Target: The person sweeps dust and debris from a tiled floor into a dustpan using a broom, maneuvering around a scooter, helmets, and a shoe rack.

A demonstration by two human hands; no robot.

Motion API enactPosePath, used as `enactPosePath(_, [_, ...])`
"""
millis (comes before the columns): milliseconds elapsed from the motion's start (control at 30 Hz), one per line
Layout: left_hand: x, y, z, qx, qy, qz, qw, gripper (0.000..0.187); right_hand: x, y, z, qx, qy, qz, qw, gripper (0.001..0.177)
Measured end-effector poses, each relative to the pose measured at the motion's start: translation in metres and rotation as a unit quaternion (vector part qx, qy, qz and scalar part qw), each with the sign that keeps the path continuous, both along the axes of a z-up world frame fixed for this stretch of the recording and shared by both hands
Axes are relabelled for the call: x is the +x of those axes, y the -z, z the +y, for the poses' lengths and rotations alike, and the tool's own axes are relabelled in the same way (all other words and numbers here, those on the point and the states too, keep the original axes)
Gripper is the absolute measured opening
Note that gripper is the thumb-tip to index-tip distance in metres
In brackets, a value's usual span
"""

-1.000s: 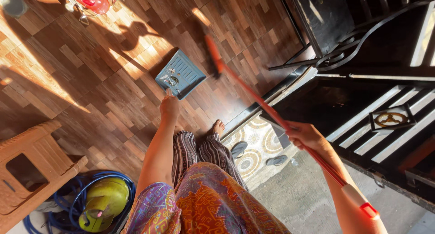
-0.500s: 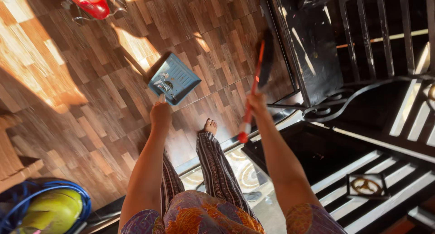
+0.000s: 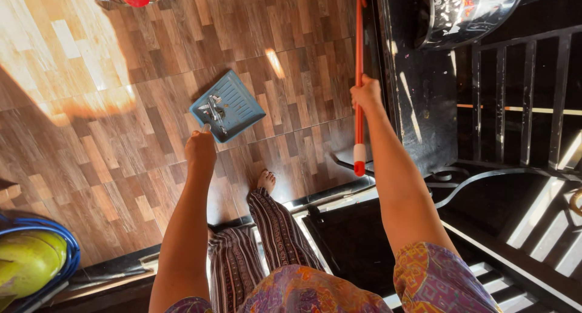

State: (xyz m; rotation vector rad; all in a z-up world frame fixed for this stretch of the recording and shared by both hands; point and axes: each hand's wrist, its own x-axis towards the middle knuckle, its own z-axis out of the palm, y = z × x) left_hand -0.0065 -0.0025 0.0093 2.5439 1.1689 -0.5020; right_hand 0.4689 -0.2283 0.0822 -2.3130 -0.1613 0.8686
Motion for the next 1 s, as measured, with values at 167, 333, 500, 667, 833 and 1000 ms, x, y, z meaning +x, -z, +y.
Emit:
enactPosePath(167, [-0.005,0.010,-0.004,0.005,-0.030,-0.019,0.999,0.010,-0.128,-0.054,-0.041,-0.047,-0.167,0.106,0.979,0.017])
enactPosePath(333, [-0.015,0.030,-0.009,0.011,-0.023,0.000,1.000,0.010,-0.192,-0.210,-0.100,-0.161,-0.111,0.290,0.937,0.066])
enactPosePath(500, [-0.045,0.024,-0.037,-0.029,-0.068,0.009,0.997,0.012,-0.170,-0.291,-0.093,-0.192,-0.166,0.274,0.928,0.063])
enactPosePath(667, [-0.096,0.025,-0.082,-0.045,-0.135,0.013,0.990,0.013,-0.196,-0.238,-0.049,-0.205,-0.244,0.060,0.946,0.064])
enactPosePath(833, [-0.137,0.033,-0.110,-0.018,-0.131,-0.037,0.991,0.014,-0.283,-0.212,-0.055,-0.206,-0.268,0.070,0.938,0.066])
enactPosePath(1000, [-0.175,0.019,-0.128,-0.034,-0.163,-0.072,0.983,0.012,-0.327,-0.285,-0.088,-0.177,-0.259,0.293,0.903,0.063])
